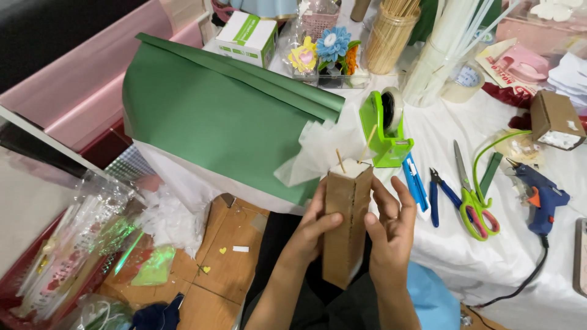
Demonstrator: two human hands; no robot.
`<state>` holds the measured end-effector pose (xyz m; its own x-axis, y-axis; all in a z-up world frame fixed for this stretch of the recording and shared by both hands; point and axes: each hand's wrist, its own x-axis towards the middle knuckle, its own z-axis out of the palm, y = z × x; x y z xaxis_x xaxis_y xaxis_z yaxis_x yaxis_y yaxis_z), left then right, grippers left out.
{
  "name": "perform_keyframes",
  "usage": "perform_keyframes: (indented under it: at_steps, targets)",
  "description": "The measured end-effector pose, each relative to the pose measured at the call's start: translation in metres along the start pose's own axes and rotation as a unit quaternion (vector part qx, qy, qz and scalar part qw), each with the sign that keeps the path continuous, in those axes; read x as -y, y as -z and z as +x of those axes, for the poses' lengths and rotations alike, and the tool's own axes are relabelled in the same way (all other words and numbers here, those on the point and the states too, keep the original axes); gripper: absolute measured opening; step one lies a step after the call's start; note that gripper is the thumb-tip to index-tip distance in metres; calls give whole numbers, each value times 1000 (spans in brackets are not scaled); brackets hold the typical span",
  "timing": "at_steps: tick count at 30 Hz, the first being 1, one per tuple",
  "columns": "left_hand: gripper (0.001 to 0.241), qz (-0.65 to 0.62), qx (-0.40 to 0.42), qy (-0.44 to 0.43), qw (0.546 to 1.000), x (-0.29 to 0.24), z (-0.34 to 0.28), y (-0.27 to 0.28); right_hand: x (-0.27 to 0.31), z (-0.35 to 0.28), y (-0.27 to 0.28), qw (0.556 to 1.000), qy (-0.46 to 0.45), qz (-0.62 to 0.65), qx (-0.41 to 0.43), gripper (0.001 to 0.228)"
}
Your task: The person places tissue paper into a small cardboard box and then cuts a large sheet of green wrapping paper using a utility knife. They fold the paper and wrap it around the box, securing it with tape.
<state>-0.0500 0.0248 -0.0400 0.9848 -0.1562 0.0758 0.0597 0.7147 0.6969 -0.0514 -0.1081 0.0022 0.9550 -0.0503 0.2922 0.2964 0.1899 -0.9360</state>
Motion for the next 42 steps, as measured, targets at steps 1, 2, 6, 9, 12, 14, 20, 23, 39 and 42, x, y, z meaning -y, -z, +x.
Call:
perform_keyframes:
  at_steps: [1, 2, 6, 9, 12, 14, 20, 23, 39, 42]
  targets:
    - [94, 2, -21, 0, 1000, 8, 3, 5, -2, 1, 0, 1000, -21, -7, 18, 73]
    - [94, 11, -16, -4, 1000, -2, 3, -8, -5, 4, 3, 1000, -14, 0, 17, 73]
    - [78, 290, -132, -44, 947, -32, -12, -36, -18, 4, 2, 990, -134, -21, 46, 70]
    - [95, 529, -239, -120, 805, -21, -22, -20, -32, 3, -12, 982, -178, -38, 47, 59]
    - [85, 700, -253, -224, 629, -21, -17, -4, -57, 20, -33, 981, -188, -37, 18, 51]
    - [78, 753, -238, -230, 569, -31, -25, 0, -60, 27, -48, 976, -210, -57, -13, 53]
    - [70, 655, -129, -167, 726, -53, -32, 37, -74, 102, -46, 969, -124, -214, -16, 44]
    - [56, 634, -93, -48, 766, -54, -26, 41, -100, 115, -21, 933, -151, -326, -31, 67]
    - [34, 363, -79, 52, 927, 13, -57, 85, -202, -46, 160, 752, -372, -358, 410, 25]
    - [34, 353, -93, 26, 931, 4, -73, 84, -268, -31, 184, 721, -298, -508, 365, 52]
